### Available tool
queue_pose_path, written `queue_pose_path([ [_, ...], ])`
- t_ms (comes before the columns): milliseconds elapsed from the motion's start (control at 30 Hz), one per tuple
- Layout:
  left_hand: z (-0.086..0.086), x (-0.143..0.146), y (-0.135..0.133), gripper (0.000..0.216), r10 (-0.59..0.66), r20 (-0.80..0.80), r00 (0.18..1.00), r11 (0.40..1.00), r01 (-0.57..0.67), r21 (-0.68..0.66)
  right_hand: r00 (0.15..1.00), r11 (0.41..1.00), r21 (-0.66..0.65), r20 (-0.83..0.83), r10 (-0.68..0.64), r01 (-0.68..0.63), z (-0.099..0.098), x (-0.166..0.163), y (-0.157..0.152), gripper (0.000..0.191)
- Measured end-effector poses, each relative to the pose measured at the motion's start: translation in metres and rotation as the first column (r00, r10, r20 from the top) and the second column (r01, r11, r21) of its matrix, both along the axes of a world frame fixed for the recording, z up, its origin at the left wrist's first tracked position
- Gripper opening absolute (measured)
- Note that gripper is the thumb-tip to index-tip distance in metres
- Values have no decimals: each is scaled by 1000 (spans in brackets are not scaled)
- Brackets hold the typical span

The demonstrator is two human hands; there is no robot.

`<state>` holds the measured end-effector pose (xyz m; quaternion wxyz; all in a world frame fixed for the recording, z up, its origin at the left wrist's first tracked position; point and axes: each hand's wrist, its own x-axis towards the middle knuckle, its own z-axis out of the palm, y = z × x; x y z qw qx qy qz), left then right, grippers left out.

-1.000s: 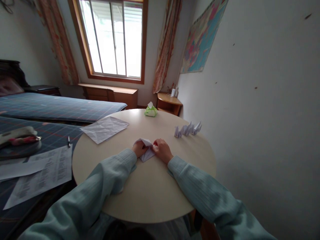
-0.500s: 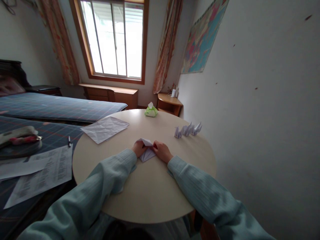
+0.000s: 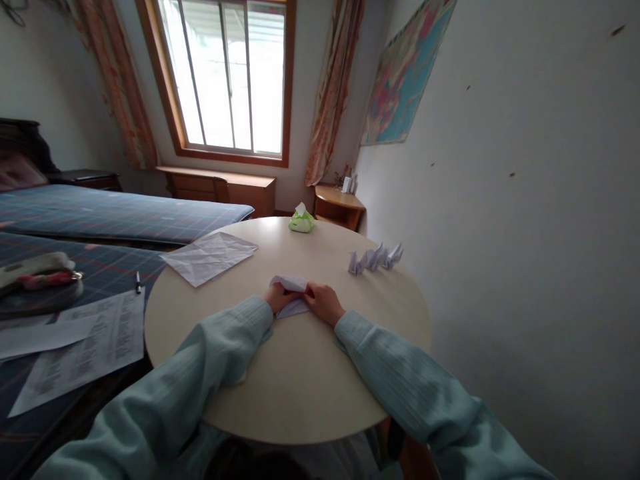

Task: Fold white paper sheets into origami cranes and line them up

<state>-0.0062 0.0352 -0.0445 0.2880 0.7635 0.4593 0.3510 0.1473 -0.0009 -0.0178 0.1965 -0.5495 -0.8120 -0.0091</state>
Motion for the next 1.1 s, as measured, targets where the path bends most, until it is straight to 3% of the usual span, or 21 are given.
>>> queue_pose_path([
  [333,11,3,-5,21,38,5,999,998,-38,53,998,998,-33,6,-59,59,1,-1,-1,18],
  [567,14,1,-8,21,65,-66,996,996,-69,-52,996,998,-60,-86,22,-27,3,1,-1,29],
  [867,6,1,-3,28,40,60,997,994,-34,-105,997,995,-95,-76,3,-11,1,2,-1,39],
  [1033,8,1,-3,25,96,63,993,986,-86,-142,997,998,6,-48,-62,62,2,-6,-11,39],
  [1100,9,1,-3,23,96,45,994,987,-89,-136,999,995,98,-34,-1,4,5,-11,-19,32],
])
